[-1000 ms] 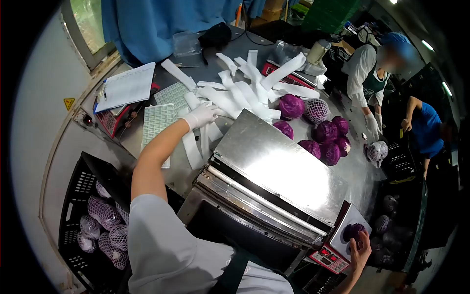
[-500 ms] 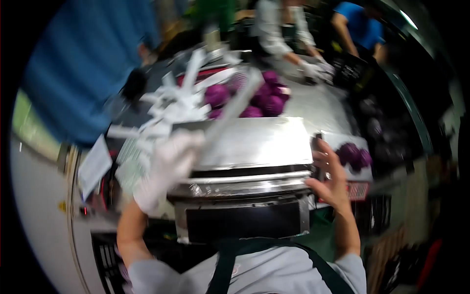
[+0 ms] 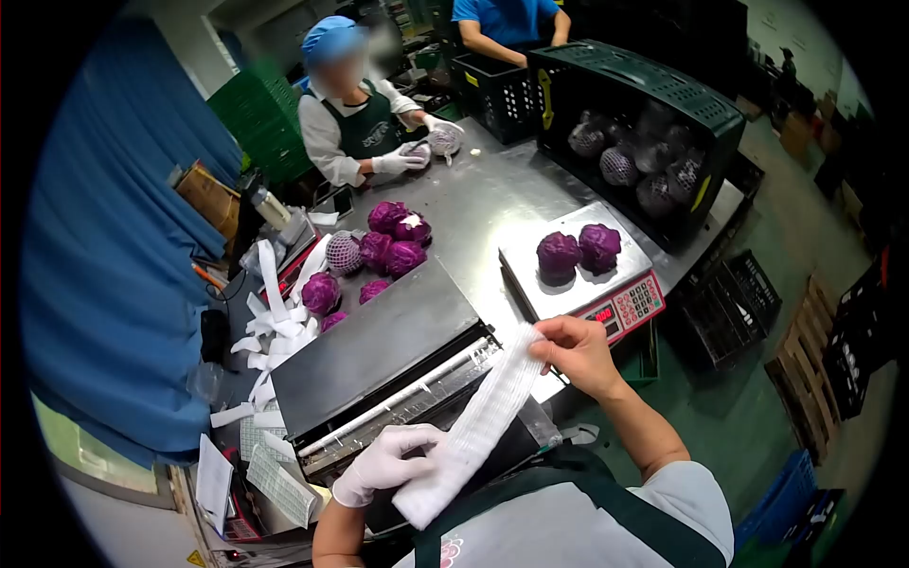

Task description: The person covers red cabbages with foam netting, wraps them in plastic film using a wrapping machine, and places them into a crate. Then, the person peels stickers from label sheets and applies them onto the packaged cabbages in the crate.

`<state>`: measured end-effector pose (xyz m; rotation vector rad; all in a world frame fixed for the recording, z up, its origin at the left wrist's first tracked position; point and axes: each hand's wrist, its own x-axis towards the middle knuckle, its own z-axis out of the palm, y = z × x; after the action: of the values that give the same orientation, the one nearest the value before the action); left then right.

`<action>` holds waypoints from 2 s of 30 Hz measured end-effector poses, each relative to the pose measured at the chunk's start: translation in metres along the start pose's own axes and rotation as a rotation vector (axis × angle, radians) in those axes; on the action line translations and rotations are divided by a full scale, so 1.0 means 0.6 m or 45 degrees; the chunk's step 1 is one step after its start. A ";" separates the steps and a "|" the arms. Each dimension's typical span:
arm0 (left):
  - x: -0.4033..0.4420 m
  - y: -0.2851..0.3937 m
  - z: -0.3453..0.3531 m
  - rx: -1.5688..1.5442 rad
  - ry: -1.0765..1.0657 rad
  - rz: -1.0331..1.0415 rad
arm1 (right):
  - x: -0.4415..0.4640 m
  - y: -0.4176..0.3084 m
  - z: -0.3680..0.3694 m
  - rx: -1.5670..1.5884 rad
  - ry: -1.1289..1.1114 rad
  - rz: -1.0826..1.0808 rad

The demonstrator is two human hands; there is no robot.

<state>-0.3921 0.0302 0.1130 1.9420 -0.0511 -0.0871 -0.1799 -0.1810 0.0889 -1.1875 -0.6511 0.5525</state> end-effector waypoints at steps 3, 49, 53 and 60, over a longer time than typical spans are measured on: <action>0.053 -0.013 0.038 -1.110 0.050 0.094 | -0.007 0.007 -0.026 0.000 0.036 0.023; 0.554 -0.153 0.142 -1.077 0.882 -0.353 | 0.138 0.168 -0.409 0.011 1.060 -0.047; 0.582 -0.179 0.148 -0.573 1.220 -0.221 | 0.174 0.198 -0.440 0.445 1.070 0.030; 0.626 -0.207 0.135 -0.966 1.143 -0.470 | 0.225 0.196 -0.427 -0.239 0.764 0.393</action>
<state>-0.0255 -0.0288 -0.0455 1.0731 0.8186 0.4616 0.0913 -0.2215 -0.0613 -1.5534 -0.0039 0.3633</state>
